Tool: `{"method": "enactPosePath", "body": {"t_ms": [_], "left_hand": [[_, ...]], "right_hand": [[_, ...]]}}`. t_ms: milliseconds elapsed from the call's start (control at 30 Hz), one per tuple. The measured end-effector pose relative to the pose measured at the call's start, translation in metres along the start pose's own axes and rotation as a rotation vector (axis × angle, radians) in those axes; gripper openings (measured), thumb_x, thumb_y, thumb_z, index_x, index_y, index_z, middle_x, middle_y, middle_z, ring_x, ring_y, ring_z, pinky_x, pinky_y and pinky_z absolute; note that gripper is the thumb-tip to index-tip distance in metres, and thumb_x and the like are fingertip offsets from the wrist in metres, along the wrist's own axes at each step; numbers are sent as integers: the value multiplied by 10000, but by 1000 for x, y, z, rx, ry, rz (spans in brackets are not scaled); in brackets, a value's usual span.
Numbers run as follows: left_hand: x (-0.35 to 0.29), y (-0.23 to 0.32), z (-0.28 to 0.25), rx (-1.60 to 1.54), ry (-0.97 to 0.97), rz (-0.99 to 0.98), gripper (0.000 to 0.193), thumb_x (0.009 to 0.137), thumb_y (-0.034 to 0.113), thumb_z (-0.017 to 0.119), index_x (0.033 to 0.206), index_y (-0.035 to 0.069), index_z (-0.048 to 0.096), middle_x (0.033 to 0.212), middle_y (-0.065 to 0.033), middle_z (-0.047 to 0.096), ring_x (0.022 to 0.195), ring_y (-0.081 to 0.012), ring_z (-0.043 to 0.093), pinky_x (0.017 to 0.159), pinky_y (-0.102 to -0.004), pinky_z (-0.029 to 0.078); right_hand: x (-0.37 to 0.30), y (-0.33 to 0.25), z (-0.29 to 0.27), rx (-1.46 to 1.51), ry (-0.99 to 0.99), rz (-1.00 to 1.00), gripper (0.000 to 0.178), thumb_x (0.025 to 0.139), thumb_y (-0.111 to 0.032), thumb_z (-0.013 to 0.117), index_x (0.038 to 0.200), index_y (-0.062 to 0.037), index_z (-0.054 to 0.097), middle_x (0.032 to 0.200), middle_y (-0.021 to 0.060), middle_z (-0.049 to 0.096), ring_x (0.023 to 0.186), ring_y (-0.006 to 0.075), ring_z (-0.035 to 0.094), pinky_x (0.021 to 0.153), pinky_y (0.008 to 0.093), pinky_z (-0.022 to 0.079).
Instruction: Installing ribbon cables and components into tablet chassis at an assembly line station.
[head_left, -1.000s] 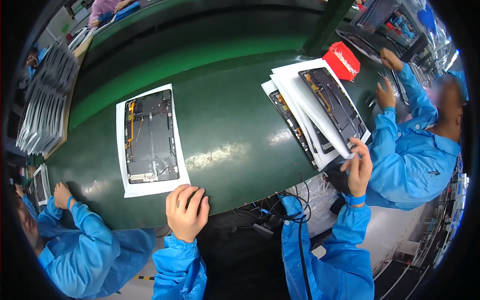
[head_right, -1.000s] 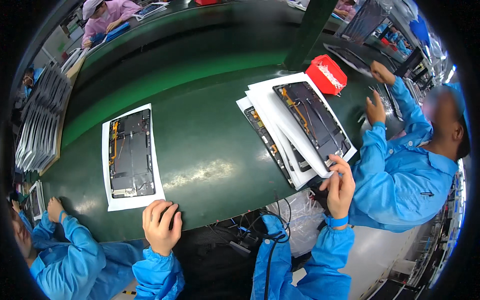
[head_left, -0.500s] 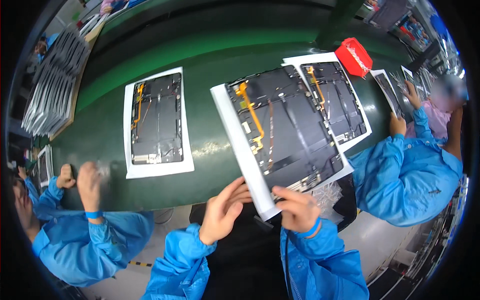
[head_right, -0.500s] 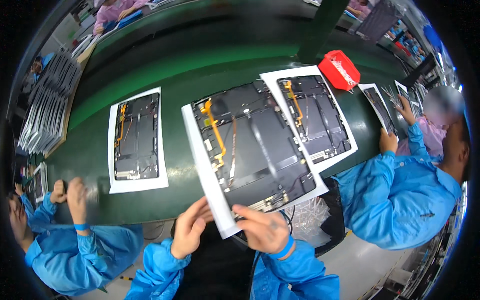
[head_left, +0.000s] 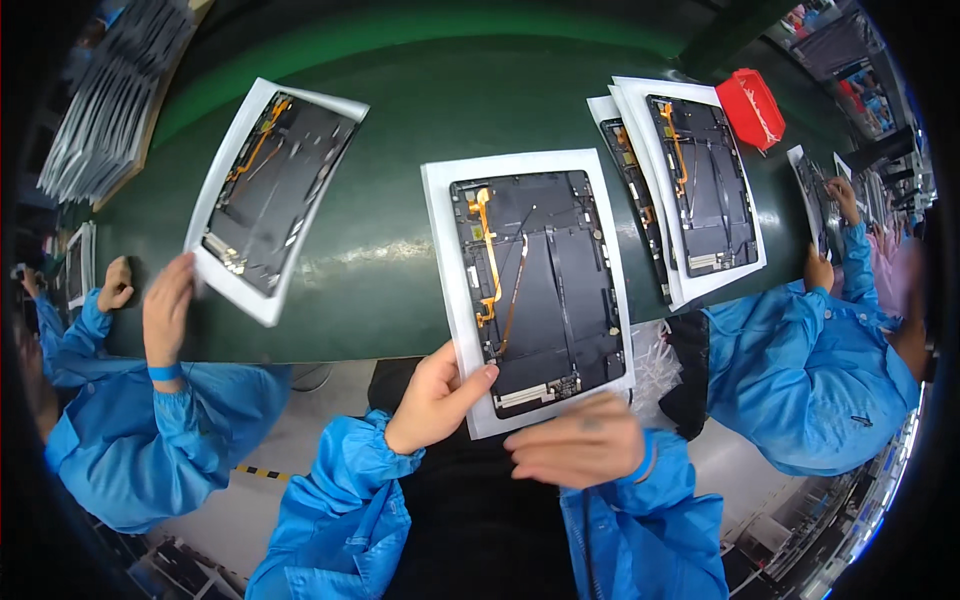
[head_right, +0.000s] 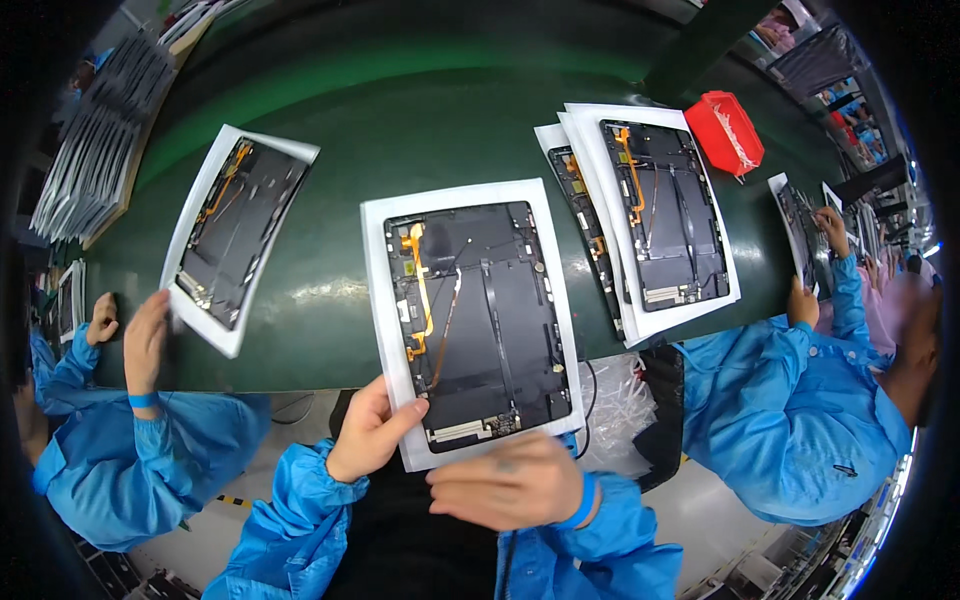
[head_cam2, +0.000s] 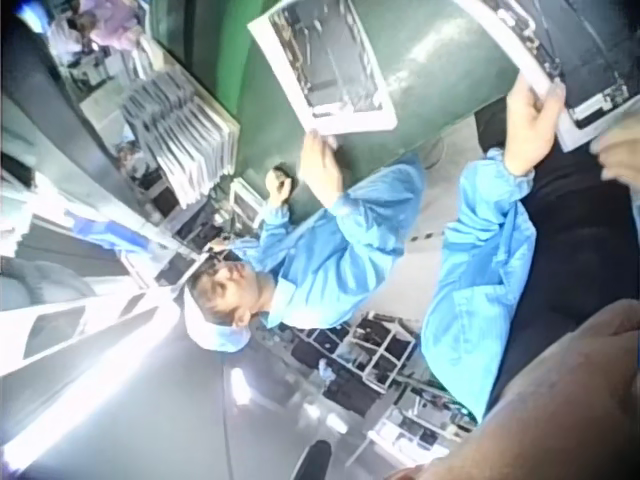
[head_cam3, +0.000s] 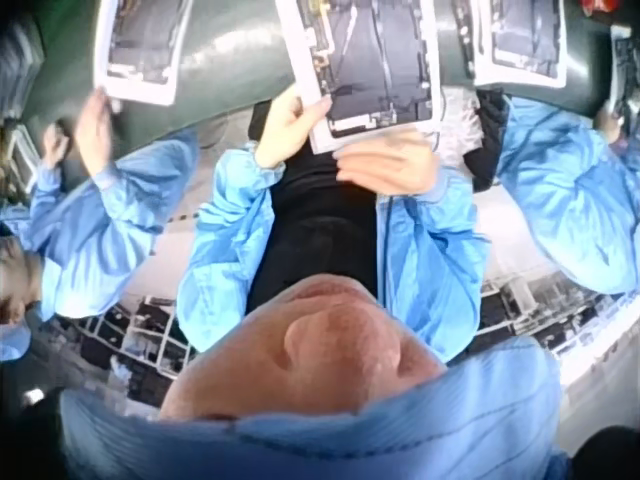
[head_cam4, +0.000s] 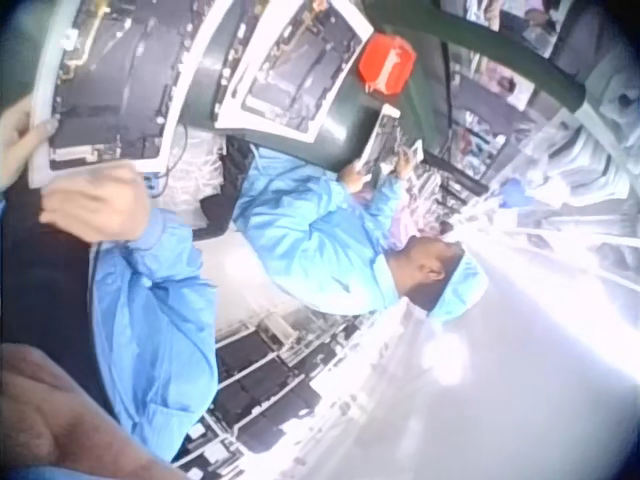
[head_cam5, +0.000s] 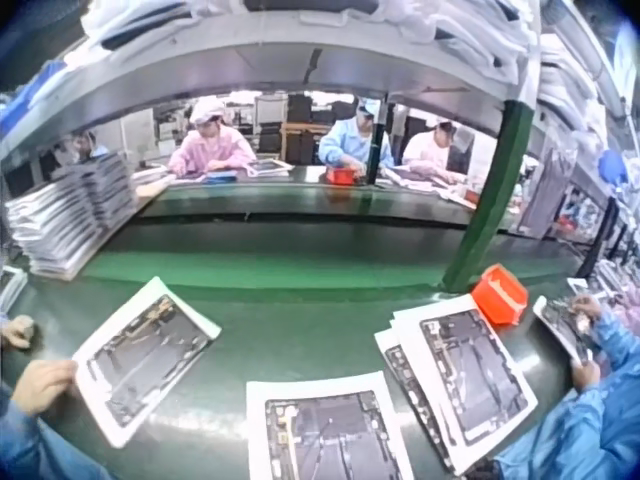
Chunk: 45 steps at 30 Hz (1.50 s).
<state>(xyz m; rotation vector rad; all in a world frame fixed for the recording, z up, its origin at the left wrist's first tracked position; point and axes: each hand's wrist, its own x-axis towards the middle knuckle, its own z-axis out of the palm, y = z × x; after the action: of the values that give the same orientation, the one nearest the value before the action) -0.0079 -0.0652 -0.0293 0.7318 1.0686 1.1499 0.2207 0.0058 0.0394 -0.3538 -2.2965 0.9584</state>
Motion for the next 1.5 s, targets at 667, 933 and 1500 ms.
{"method": "enactPosePath", "body": {"t_ms": [667,933,1500], "left_hand": [[-28,-8,-12,427,116,53,320,1027,87,715,1315,-36,651,760,-50,718,679,-46,654,602,-262,507],[-25,2,-13,489,50,6,274,1033,34,682,1288,-65,673,836,-27,719,724,-32,630,611,-246,502],[-35,43,-16,771,204,408,163,907,-3,807,1070,-3,792,736,-65,703,582,-83,632,544,-253,476]], "right_hand": [[76,60,-97,67,-468,384,418,909,-42,782,1307,34,676,1299,194,692,1130,371,707,954,408,570],[67,82,-62,-220,-15,289,138,901,-32,780,1037,-9,773,1132,135,745,1015,335,739,887,386,590],[78,104,-16,-368,8,323,103,844,-90,819,927,-80,757,1156,11,697,1042,260,641,931,407,488]]}}
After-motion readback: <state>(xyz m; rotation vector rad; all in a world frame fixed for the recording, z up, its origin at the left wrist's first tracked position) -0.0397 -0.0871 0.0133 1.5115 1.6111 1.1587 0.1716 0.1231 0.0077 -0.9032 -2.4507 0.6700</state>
